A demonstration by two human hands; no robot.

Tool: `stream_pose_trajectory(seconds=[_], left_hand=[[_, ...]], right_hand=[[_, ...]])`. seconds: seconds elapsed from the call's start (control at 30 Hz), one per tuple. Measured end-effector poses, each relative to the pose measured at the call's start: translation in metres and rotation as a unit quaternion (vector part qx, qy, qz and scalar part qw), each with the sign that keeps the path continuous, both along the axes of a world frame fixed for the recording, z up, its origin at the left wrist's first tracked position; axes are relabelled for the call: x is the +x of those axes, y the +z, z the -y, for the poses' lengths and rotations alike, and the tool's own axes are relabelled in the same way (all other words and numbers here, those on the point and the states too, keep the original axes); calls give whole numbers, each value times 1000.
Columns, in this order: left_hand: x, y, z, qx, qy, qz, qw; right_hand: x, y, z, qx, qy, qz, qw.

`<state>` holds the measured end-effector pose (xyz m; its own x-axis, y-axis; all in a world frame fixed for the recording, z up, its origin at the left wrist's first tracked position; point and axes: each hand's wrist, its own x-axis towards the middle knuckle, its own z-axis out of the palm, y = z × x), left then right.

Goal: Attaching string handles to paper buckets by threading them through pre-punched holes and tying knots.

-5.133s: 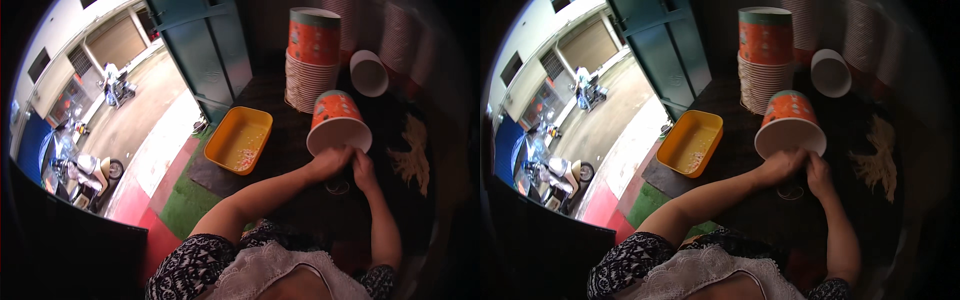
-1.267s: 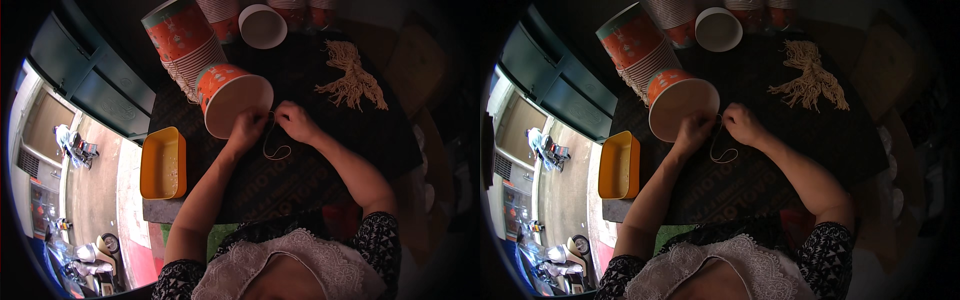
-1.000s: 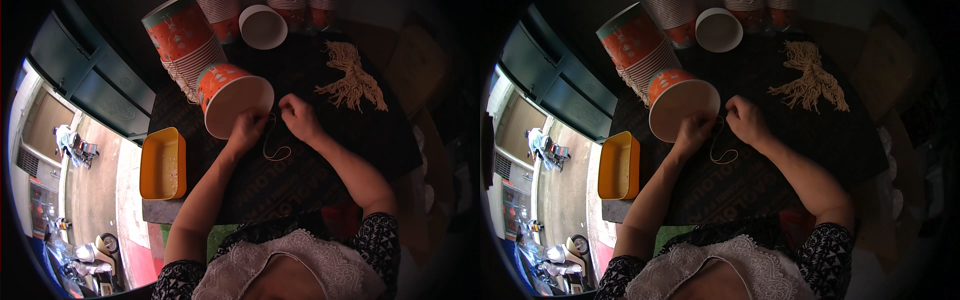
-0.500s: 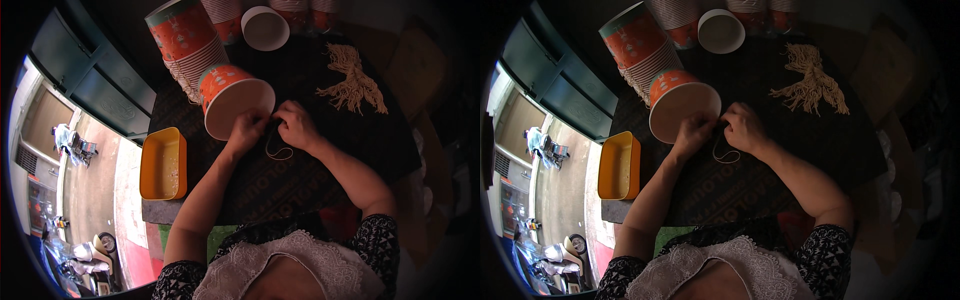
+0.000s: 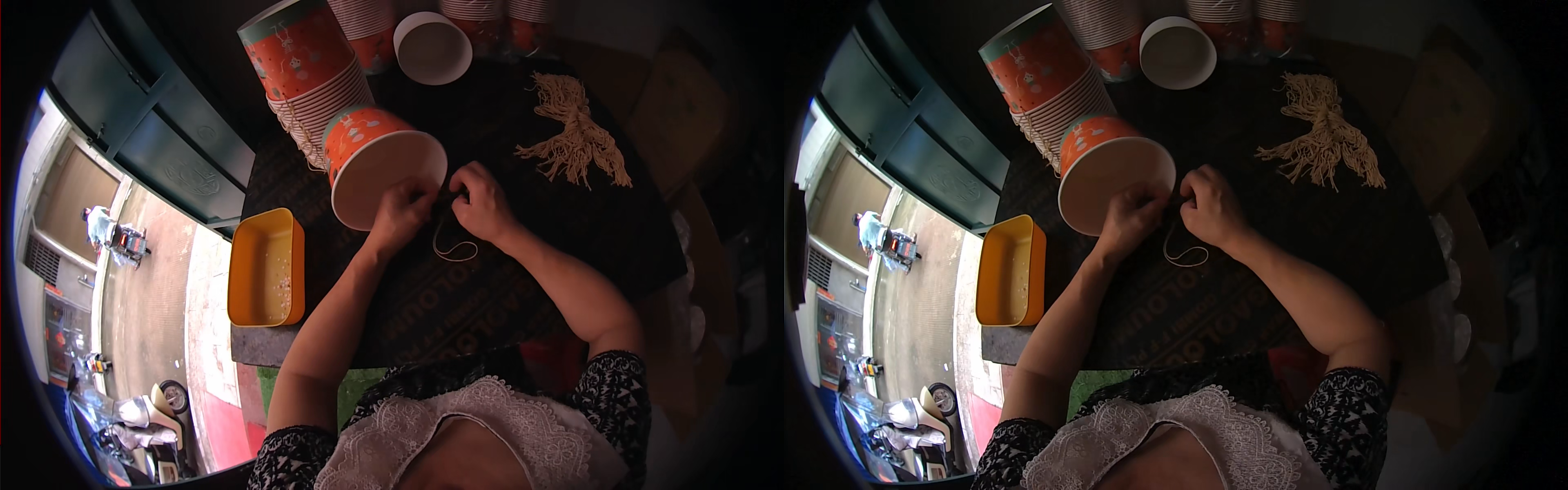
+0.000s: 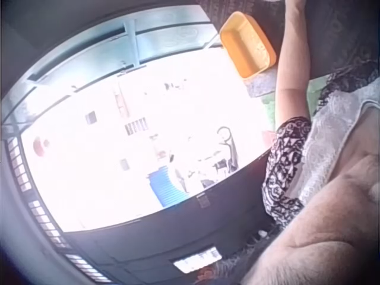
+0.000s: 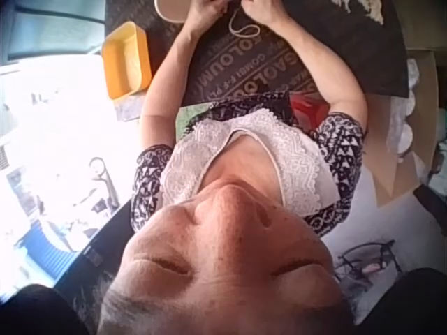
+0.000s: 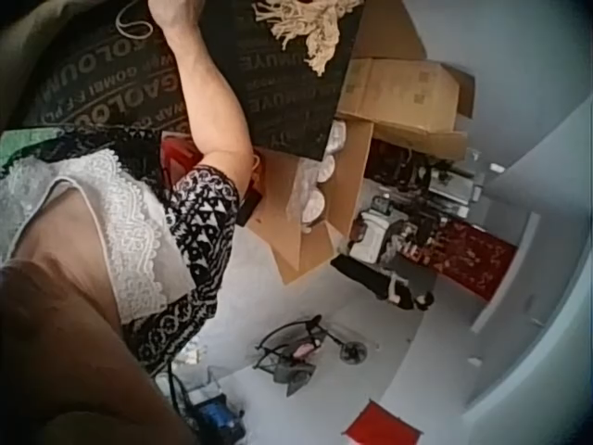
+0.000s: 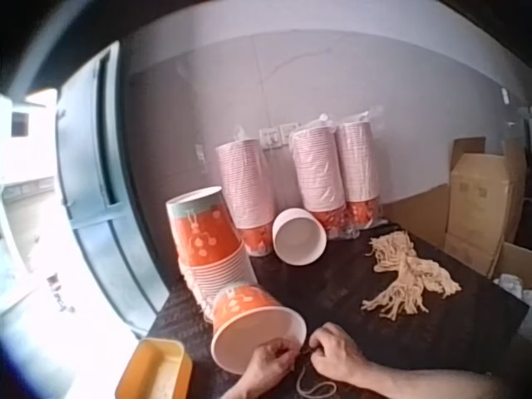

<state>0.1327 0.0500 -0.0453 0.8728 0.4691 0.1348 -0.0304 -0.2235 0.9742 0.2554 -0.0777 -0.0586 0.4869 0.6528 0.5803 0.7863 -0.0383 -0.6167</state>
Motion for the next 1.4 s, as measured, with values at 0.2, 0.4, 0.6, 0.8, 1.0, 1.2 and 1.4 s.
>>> stream_pose_trajectory(seconds=[0.2,0.4,0.6,0.8,1.0,1.2,1.4], left_hand=[[-1,0,-2,-29,1,-17,999],[-2,3,-2,-44,-8,-15,999],[-2,6,0,-41,-15,-11,999],[0,-10,-5,11,-11,42,999],[3,-11,0,158,28,60,985],[6,-12,-2,200,32,73,977],[6,-12,1,248,50,50,966]], right_hand=[[1,-5,0,31,25,58,998],[-4,-3,-1,-1,5,70,998],[-3,-2,-4,-56,6,80,995],[-6,1,-4,-46,33,34,998],[-3,-3,-4,-33,31,36,998],[-1,-4,-4,-49,29,38,998],[1,-9,-1,-19,32,12,999]])
